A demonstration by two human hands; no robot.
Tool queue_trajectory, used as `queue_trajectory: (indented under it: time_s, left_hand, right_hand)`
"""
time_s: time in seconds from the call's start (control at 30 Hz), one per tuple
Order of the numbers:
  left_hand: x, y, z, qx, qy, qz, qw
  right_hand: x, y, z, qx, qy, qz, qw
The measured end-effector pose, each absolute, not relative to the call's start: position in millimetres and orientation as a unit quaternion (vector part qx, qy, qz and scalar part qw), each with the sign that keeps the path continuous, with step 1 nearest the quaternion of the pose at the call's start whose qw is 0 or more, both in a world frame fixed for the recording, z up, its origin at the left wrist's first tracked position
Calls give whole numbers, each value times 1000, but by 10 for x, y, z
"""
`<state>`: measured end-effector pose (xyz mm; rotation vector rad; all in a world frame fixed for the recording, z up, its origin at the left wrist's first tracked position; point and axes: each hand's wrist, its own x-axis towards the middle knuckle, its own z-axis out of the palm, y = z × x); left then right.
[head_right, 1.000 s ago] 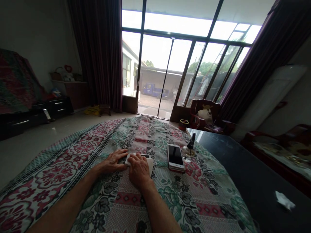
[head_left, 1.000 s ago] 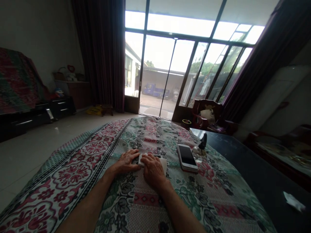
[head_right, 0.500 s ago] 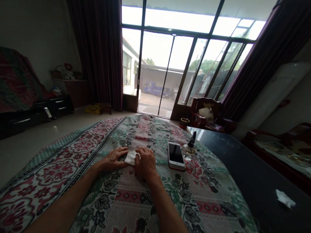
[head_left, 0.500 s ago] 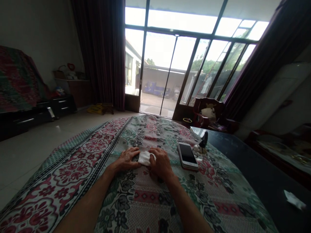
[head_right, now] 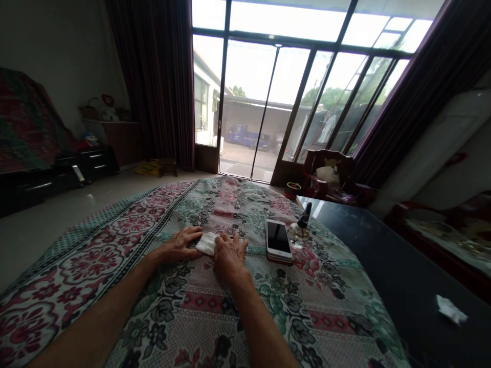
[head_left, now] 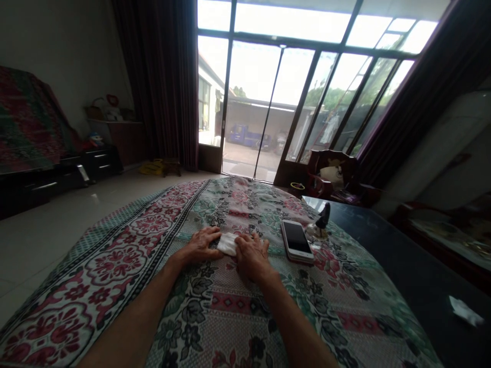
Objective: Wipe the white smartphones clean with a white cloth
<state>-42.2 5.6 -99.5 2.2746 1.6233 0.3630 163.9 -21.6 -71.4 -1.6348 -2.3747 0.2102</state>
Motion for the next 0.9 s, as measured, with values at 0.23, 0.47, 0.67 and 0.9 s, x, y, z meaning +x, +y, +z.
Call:
queue_trajectory:
  time_s: [0.23,0.47,0.67,0.9]
  left_hand:
    - [-442,62,-1010,806,550,145,165]
    - [-460,100,-1109,803,547,176,155]
    - [-433,88,-1094,802,556,165,143]
    - [-380,37,-986,785,579,149,164]
  right_hand:
    - [1668,-41,-695,-498,-853,7,157]
    - [1608,-171,-652,-443,-875,40,189]
    - [1588,-306,-868,-459,-875,12,151]
    - [1567,-246,-804,-444,-887,37,121]
